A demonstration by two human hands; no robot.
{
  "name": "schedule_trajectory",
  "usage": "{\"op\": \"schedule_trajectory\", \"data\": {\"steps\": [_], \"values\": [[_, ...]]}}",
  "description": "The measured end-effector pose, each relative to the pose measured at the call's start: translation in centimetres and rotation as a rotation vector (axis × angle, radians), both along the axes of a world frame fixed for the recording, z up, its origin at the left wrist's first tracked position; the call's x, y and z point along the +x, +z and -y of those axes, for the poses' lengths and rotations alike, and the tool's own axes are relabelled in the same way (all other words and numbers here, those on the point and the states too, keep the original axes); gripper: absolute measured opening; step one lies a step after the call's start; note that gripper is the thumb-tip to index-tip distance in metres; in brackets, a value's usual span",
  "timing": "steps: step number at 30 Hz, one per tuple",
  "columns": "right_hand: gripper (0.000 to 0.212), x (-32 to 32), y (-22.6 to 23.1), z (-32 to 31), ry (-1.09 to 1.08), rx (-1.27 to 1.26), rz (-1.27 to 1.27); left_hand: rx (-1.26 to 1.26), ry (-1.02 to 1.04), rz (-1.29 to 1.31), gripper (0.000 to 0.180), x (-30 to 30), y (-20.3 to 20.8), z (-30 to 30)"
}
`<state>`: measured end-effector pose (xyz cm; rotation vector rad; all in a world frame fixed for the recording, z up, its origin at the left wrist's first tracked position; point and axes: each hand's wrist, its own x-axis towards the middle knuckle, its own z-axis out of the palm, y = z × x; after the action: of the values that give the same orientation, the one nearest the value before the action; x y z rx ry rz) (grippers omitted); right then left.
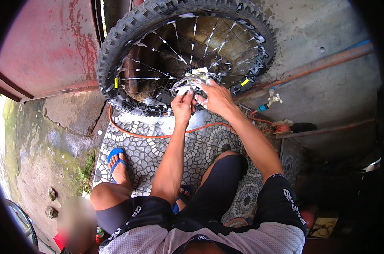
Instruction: The person removes a bicycle wheel from a bike, then kneels and scrubs the wheel with a soapy sponge, focusing on the spokes and rim. The person rotates the wheel to clean different sections.
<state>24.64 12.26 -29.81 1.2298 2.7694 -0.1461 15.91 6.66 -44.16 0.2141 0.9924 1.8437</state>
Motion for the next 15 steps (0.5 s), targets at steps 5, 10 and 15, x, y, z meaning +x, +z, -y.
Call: {"op": "schedule_trajectory", "data": {"steps": [5,10,15], "values": [[0.053,2.2,0.4,-0.3,-0.007,-0.055,-0.17,0.052,0.075,-0.013,0.017,0.0,-0.6,-0.1],[0.056,3.1,-1.3,-0.5,-0.174,-0.004,-0.414,0.165,0.022,0.166,0.017,0.2,-1.0,-0.6],[0.064,2.8,-3.1,-0.2,-0.179,-0.154,-0.541,0.231,-0.032,0.211,0.022,0.0,-0.9,-0.4]]}}
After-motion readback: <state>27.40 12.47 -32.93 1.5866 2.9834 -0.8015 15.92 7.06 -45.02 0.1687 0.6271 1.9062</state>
